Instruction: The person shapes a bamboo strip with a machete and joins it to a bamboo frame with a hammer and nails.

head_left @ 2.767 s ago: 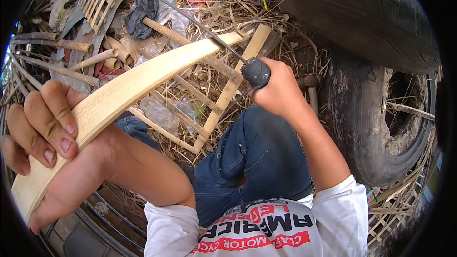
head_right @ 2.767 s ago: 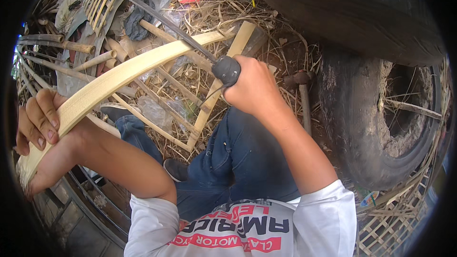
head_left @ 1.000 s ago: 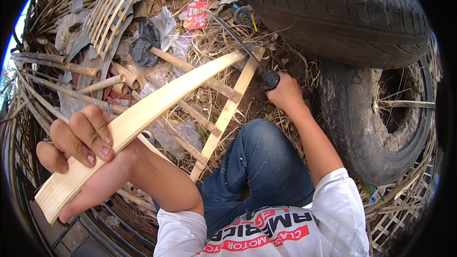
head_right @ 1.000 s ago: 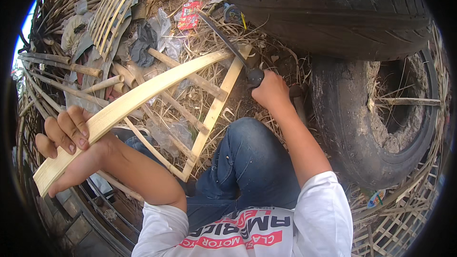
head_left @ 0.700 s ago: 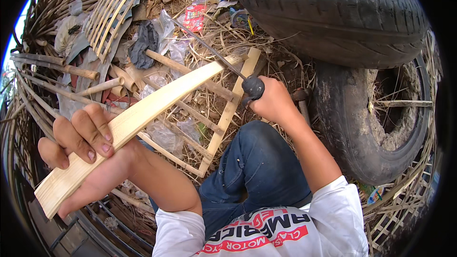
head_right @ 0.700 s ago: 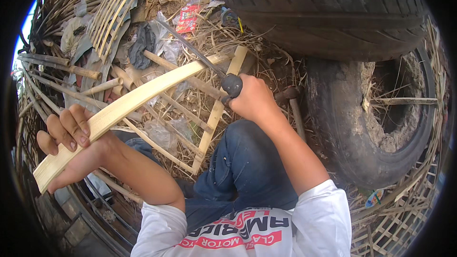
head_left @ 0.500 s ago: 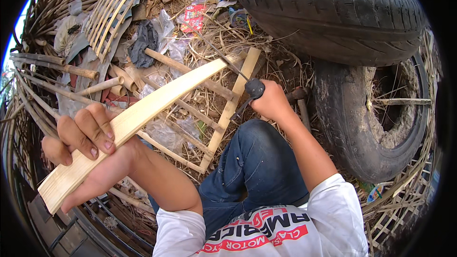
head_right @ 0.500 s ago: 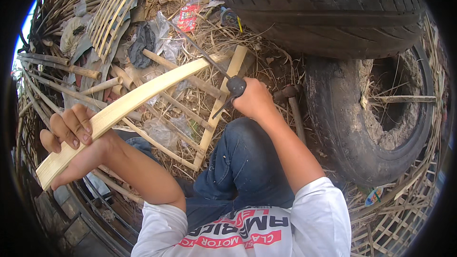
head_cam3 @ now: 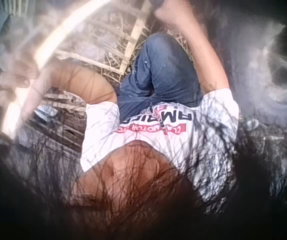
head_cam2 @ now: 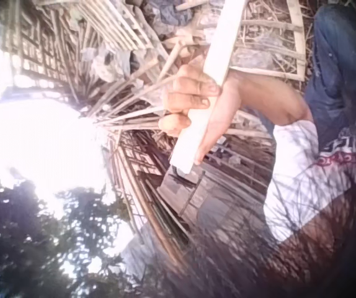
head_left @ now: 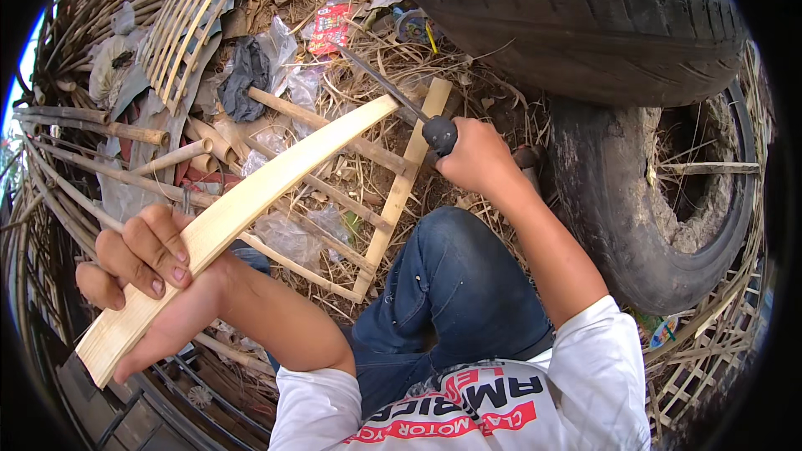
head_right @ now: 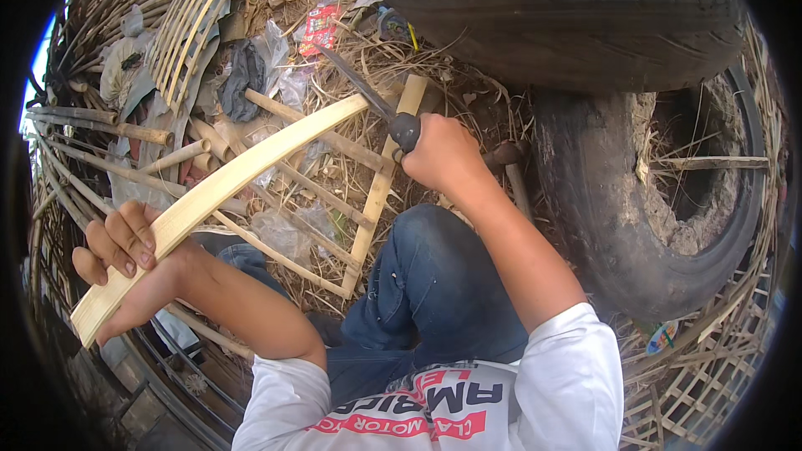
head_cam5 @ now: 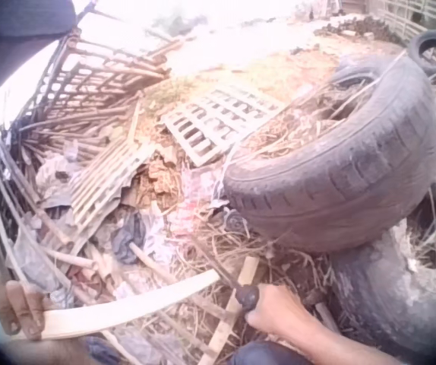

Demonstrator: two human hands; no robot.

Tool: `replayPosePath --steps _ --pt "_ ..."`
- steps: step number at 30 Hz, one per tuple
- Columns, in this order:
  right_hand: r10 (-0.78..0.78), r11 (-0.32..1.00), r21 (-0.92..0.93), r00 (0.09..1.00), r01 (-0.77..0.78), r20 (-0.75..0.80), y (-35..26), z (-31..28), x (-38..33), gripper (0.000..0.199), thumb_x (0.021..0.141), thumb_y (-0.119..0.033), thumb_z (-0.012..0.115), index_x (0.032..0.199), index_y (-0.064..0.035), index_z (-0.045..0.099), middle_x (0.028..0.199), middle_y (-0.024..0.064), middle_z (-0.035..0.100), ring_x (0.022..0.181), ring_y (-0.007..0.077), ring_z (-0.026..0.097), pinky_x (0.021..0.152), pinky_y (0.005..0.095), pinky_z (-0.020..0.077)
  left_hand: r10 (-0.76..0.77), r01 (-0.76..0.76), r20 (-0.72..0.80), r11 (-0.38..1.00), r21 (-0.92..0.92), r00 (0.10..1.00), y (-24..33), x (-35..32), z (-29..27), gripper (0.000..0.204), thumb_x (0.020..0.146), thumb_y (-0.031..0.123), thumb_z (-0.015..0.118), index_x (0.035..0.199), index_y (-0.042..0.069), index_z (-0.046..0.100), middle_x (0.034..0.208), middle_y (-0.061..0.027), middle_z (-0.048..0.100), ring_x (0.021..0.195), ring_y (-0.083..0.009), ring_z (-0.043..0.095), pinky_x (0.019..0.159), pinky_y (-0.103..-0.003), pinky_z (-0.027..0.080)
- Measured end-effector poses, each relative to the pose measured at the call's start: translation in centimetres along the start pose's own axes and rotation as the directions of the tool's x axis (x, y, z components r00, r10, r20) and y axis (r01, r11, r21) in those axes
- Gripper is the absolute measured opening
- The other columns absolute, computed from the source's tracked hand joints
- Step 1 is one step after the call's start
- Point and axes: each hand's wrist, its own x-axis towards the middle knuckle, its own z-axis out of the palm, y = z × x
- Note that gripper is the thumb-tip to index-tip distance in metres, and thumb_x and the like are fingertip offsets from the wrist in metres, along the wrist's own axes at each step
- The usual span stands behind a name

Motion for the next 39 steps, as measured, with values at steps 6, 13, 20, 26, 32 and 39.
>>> replayPosePath --steps 6,13,20,26,32,39 --pt "0.118 0.989 0.089 0.993 -0.118 0.003 1.7 1.0 1.0 0.027 0.067 -0.012 0.069 0.089 0.0015 0.064 0.086 0.0244 0.067 0.087 0.0407 0.064 0.076 0.0441 0.0501 -0.037 0.044 0.092 0.996 -0.074 0.995 -0.4 0.5 -0.8 0.065 0.066 0.076 0.067 0.072 0.018 0.039 0.054 0.0040 0.037 0.038 -0.0044 0.033 0.040 -0.019 0.025" --pt "0.146 0.983 0.096 0.985 -0.155 0.093 2.1 0.9 0.6 0.027 0.069 -0.011 0.065 0.093 0.0012 0.066 0.089 0.0251 0.067 0.091 0.0407 0.065 0.081 0.0450 0.0510 -0.051 0.052 0.117 0.999 -0.012 0.992 -0.2 0.9 -1.4 0.069 0.067 0.085 0.056 0.069 0.018 0.037 0.054 0.0047 0.035 0.037 -0.0044 0.031 0.038 -0.018 0.024" --pt "0.032 0.999 0.039 0.999 -0.033 0.027 1.5 0.6 0.4 0.027 0.068 -0.009 0.063 0.093 0.0011 0.065 0.092 0.0251 0.067 0.094 0.0411 0.064 0.082 0.0463 0.0503 -0.034 0.035 0.114 0.999 -0.009 0.993 0.0 1.3 -0.5 0.075 0.066 0.093 0.040 0.068 0.018 0.037 0.052 0.0048 0.033 0.037 -0.0040 0.028 0.038 -0.018 0.022" --pt "0.015 0.998 -0.053 1.000 -0.014 0.011 0.0 -0.2 0.1 0.025 0.068 -0.010 0.063 0.091 -0.0005 0.066 0.090 0.0225 0.068 0.092 0.0396 0.065 0.081 0.0427 0.0504 -0.026 0.023 0.100 0.999 0.030 0.995 0.2 1.6 -0.6 0.076 0.066 0.094 0.039 0.068 0.018 0.038 0.052 0.0054 0.033 0.036 -0.0033 0.028 0.037 -0.017 0.022" --pt "0.126 0.952 0.250 0.969 -0.179 0.213 2.3 -0.7 1.2 0.015 0.070 -0.011 0.064 0.077 0.0016 0.060 0.072 0.0164 0.064 0.060 0.0271 0.062 0.061 0.0371 0.0494 -0.073 0.075 0.153 0.997 -0.004 0.986 -0.9 2.0 -0.8 0.076 0.065 0.094 0.038 0.068 0.018 0.037 0.052 0.0050 0.033 0.036 -0.0041 0.029 0.036 -0.017 0.022" --pt "0.074 0.501 0.706 0.838 -0.500 0.541 3.1 0.1 0.7 0.014 0.068 -0.008 0.065 0.075 -0.0005 0.056 0.063 0.0069 0.057 0.045 0.0152 0.051 0.049 0.0320 0.0433 -0.089 0.101 0.155 0.992 -0.070 0.984 -0.7 1.1 -0.5 0.072 0.066 0.088 0.051 0.068 0.018 0.037 0.053 0.0045 0.036 0.038 -0.0046 0.033 0.040 -0.018 0.026"
